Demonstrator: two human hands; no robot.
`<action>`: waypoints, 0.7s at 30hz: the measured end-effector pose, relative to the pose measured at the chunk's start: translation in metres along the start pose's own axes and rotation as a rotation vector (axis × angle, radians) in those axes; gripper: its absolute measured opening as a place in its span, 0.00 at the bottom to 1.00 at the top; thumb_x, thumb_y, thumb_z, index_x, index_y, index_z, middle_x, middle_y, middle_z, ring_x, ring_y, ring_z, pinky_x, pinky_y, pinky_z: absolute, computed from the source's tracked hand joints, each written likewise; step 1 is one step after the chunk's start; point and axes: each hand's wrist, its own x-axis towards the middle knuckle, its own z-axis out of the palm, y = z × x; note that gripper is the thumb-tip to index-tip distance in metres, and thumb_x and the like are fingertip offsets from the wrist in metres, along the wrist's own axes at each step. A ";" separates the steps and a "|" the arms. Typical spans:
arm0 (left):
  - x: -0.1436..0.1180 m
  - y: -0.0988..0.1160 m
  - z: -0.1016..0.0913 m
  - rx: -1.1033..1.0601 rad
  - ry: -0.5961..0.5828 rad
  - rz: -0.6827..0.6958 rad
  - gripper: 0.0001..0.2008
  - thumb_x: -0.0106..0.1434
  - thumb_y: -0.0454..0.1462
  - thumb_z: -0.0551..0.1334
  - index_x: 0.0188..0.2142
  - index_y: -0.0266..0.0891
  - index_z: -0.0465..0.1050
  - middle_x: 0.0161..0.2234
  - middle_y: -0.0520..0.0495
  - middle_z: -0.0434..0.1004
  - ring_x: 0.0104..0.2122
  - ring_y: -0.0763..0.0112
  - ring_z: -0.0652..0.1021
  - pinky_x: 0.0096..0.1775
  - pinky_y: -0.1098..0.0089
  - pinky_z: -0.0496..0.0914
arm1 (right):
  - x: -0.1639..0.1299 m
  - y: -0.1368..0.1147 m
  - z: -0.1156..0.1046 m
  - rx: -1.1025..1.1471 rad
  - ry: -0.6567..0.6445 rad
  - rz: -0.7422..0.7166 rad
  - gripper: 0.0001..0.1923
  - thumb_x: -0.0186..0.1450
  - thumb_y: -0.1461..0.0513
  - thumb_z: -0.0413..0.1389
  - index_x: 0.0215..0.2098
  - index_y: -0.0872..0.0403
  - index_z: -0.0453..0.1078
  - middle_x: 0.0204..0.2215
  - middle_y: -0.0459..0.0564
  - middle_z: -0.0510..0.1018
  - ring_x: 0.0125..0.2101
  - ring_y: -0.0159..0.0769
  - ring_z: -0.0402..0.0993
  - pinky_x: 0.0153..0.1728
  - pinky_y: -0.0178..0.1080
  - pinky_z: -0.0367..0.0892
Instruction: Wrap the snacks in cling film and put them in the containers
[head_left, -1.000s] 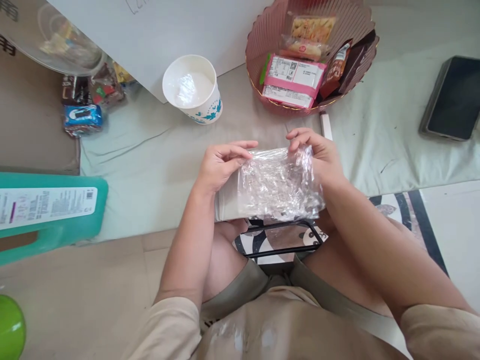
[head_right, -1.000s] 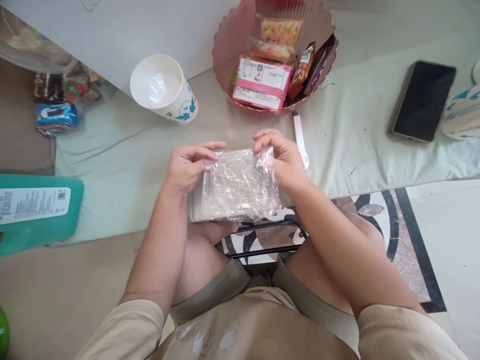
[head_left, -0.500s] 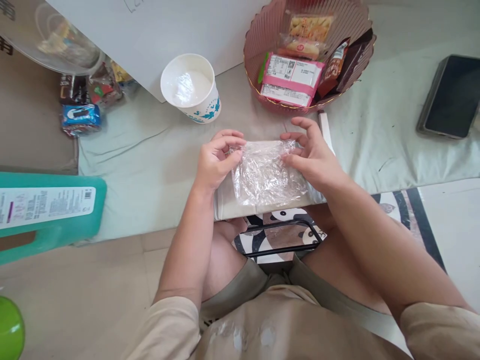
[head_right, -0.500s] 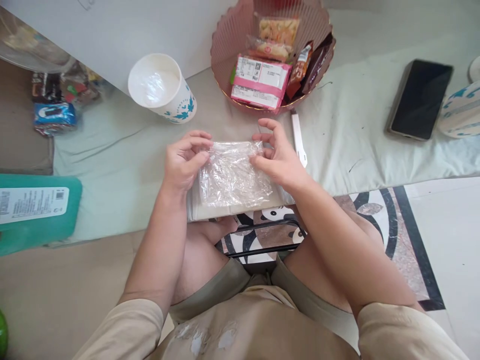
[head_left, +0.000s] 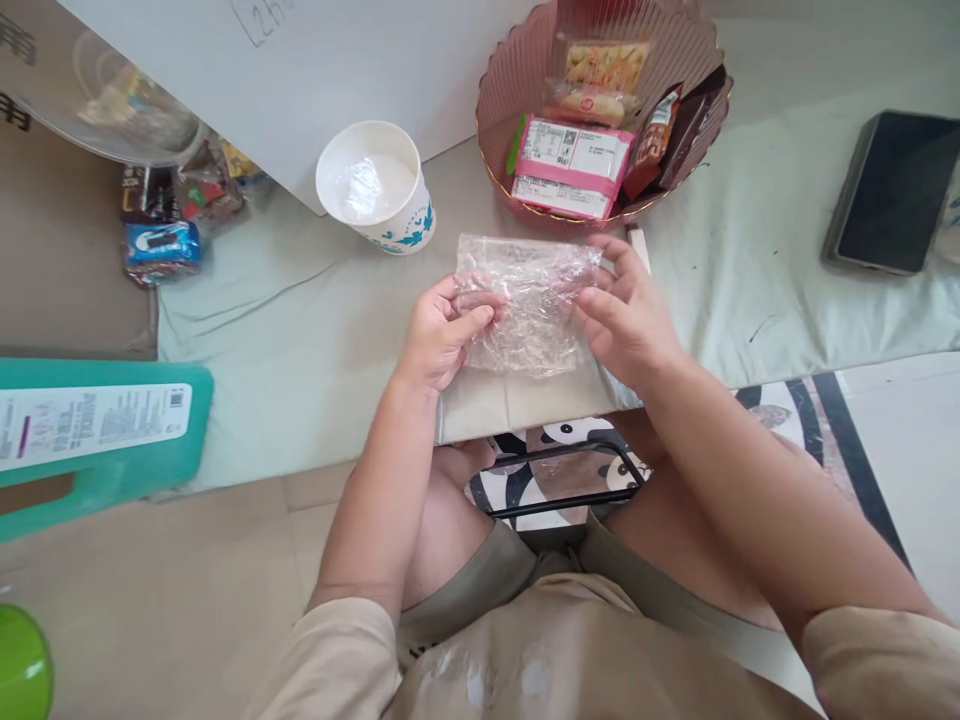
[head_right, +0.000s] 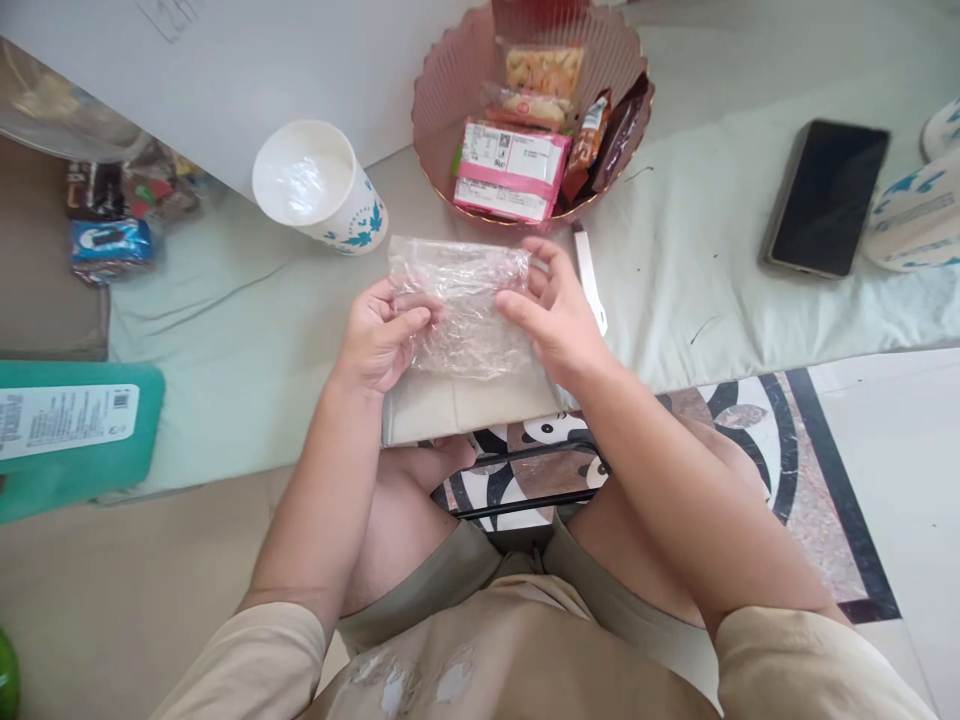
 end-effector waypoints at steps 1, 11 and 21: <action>-0.001 0.001 0.001 -0.019 -0.002 0.011 0.21 0.48 0.40 0.76 0.40 0.41 0.72 0.36 0.50 0.84 0.35 0.68 0.85 0.36 0.71 0.78 | -0.002 -0.002 0.003 0.073 -0.004 0.047 0.39 0.56 0.39 0.68 0.59 0.40 0.60 0.56 0.51 0.76 0.57 0.47 0.75 0.57 0.51 0.73; -0.004 0.003 -0.002 0.133 -0.093 -0.024 0.14 0.54 0.39 0.72 0.39 0.40 0.75 0.25 0.53 0.81 0.21 0.74 0.78 0.24 0.75 0.70 | -0.010 -0.026 0.017 0.124 -0.015 0.302 0.17 0.56 0.55 0.68 0.30 0.51 0.64 0.26 0.43 0.75 0.25 0.29 0.73 0.29 0.36 0.69; -0.007 0.018 -0.008 -0.054 -0.049 -0.020 0.13 0.51 0.43 0.75 0.30 0.42 0.75 0.14 0.59 0.70 0.10 0.76 0.67 0.13 0.76 0.60 | -0.009 -0.024 0.012 0.174 -0.006 0.214 0.17 0.59 0.51 0.67 0.38 0.49 0.68 0.18 0.36 0.68 0.17 0.25 0.62 0.18 0.33 0.57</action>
